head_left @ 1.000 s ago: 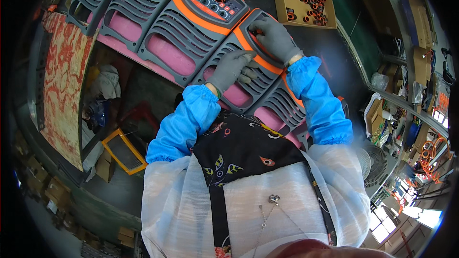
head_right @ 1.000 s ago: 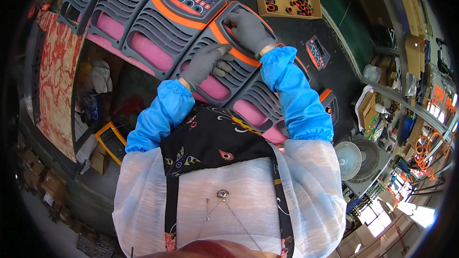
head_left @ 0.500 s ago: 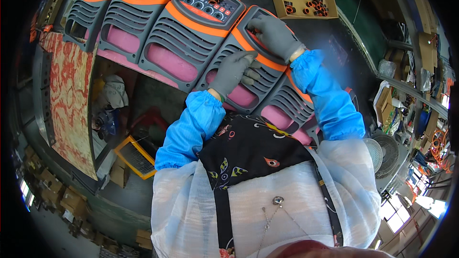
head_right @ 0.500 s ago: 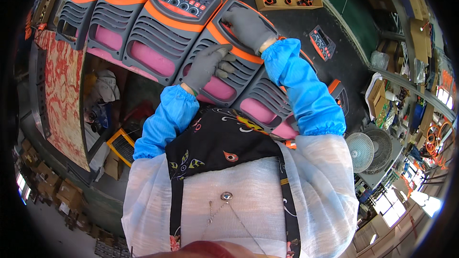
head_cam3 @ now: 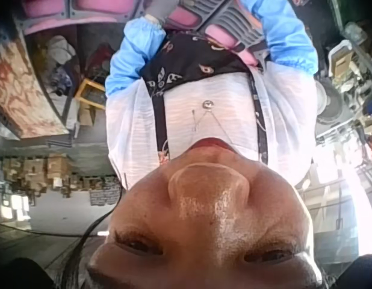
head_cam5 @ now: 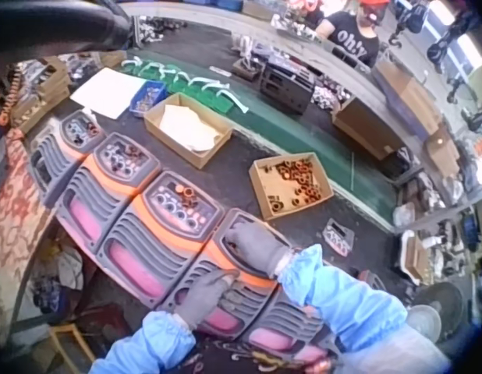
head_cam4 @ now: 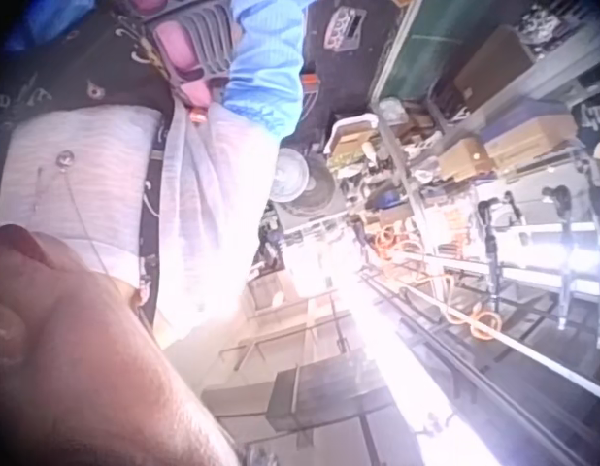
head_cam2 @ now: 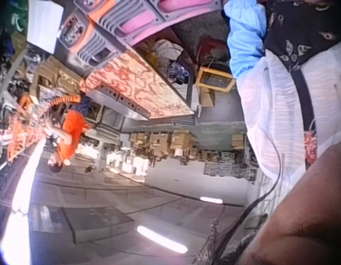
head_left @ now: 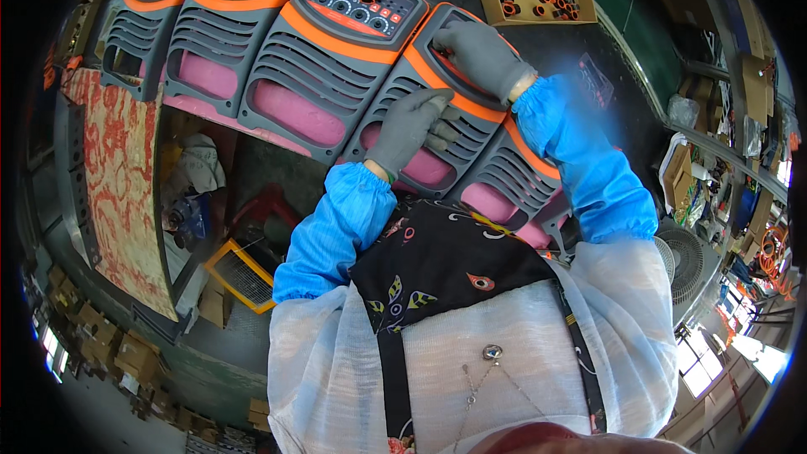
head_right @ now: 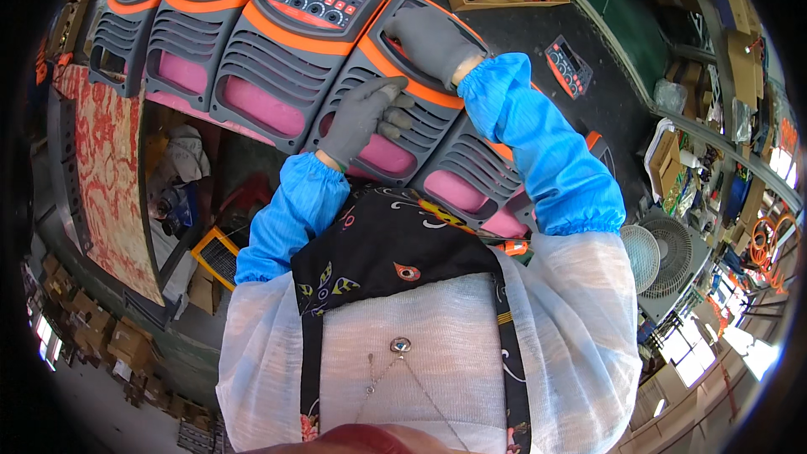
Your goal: The person assembles electronic panels by hand, inserting orange connectors and buttons into the plastic housing.
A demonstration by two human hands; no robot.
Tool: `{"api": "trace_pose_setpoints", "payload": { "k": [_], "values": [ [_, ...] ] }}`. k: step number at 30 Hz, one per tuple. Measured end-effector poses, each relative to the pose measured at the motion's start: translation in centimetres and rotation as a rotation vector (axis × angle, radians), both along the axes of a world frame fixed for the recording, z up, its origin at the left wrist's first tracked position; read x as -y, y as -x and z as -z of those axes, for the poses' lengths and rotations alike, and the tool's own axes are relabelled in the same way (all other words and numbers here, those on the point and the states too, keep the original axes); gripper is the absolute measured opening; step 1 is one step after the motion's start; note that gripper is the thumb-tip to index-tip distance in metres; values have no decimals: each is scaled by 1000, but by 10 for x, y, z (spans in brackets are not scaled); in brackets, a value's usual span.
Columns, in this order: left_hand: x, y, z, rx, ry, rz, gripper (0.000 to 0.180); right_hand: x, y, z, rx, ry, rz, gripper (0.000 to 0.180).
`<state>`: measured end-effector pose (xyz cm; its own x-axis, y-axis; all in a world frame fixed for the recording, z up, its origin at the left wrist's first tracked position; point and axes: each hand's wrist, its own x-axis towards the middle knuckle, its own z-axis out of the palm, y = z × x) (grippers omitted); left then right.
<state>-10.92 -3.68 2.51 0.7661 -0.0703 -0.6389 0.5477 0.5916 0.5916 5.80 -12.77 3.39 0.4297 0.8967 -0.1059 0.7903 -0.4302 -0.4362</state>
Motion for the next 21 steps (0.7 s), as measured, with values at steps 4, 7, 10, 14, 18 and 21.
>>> {"api": "trace_pose_setpoints", "payload": {
  "k": [4,7,10,14,18,21],
  "values": [
    [0,0,-1,-5,-5,-4,39,-4,1,-4,3,46,-3,17],
    [0,1,2,20,8,-14,38,-6,2,-6,29,74,-6,16],
    [-1,1,2,16,24,-26,38,-10,4,-6,54,81,-27,15],
    [0,-1,5,38,22,-17,37,-10,3,5,154,74,-94,12],
    [6,2,8,47,-56,-6,35,-20,19,-8,252,99,-98,10],
    [10,4,7,70,-134,25,34,-14,14,-1,260,3,-128,10]
  ]
}}
